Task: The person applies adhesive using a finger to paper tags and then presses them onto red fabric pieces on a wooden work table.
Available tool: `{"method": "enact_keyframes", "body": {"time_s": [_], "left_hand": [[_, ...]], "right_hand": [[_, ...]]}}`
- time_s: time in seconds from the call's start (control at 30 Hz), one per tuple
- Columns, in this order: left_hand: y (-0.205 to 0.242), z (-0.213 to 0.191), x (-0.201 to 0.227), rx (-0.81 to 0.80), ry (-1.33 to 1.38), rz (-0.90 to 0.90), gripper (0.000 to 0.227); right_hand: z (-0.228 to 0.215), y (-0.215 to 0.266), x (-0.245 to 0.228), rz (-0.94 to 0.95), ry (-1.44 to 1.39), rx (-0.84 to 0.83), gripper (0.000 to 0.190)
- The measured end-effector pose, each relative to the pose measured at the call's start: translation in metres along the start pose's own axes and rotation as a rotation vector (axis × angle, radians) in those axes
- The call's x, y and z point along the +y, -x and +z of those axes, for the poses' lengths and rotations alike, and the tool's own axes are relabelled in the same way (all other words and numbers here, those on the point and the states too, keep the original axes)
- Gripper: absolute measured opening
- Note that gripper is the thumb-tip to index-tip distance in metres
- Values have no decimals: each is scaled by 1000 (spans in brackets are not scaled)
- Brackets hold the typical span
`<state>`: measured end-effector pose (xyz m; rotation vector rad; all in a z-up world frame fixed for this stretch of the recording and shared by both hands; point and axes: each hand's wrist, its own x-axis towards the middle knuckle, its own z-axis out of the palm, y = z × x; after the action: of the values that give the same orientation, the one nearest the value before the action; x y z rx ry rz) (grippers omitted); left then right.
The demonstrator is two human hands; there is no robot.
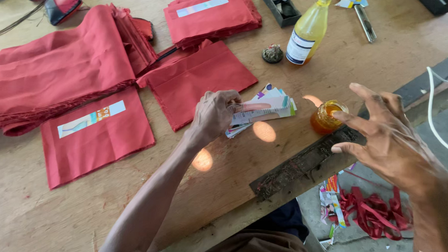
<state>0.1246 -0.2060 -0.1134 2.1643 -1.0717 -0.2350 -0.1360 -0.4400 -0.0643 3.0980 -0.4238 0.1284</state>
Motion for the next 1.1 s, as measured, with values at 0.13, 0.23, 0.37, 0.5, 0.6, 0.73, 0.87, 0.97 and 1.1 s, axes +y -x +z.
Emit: {"method": "enact_keyframes", "body": {"time_s": [0.13, 0.23, 0.37, 0.5, 0.6, 0.73, 0.87, 0.97, 1.1], "left_hand": [[7, -4, 8, 69, -31, 80, 8], [11, -3, 10, 165, -33, 232, 10], [16, 1, 8, 112, 40, 166, 10], [18, 7, 7, 75, 26, 129, 8], [19, 8, 5, 294, -125, 459, 6], [19, 11, 7, 171, -66, 328, 8], [23, 15, 9, 229, -179, 395, 4], [22, 21, 11, 230, -173, 397, 7], [26, 23, 14, 41, -43, 118, 18]], "right_hand": [[0, -10, 4, 17, 67, -74, 68], [0, -18, 8, 6, 31, -74, 63], [6, -32, 9, 95, -126, -153, 66], [10, -34, 10, -68, -159, -43, 92], [7, -23, 11, -55, -69, 35, 57], [4, -7, 10, -129, -180, 227, 65], [3, 0, 2, -184, -227, 318, 66], [4, 8, 0, -98, -173, 270, 68], [5, 12, 1, -128, -206, 297, 69]]}}
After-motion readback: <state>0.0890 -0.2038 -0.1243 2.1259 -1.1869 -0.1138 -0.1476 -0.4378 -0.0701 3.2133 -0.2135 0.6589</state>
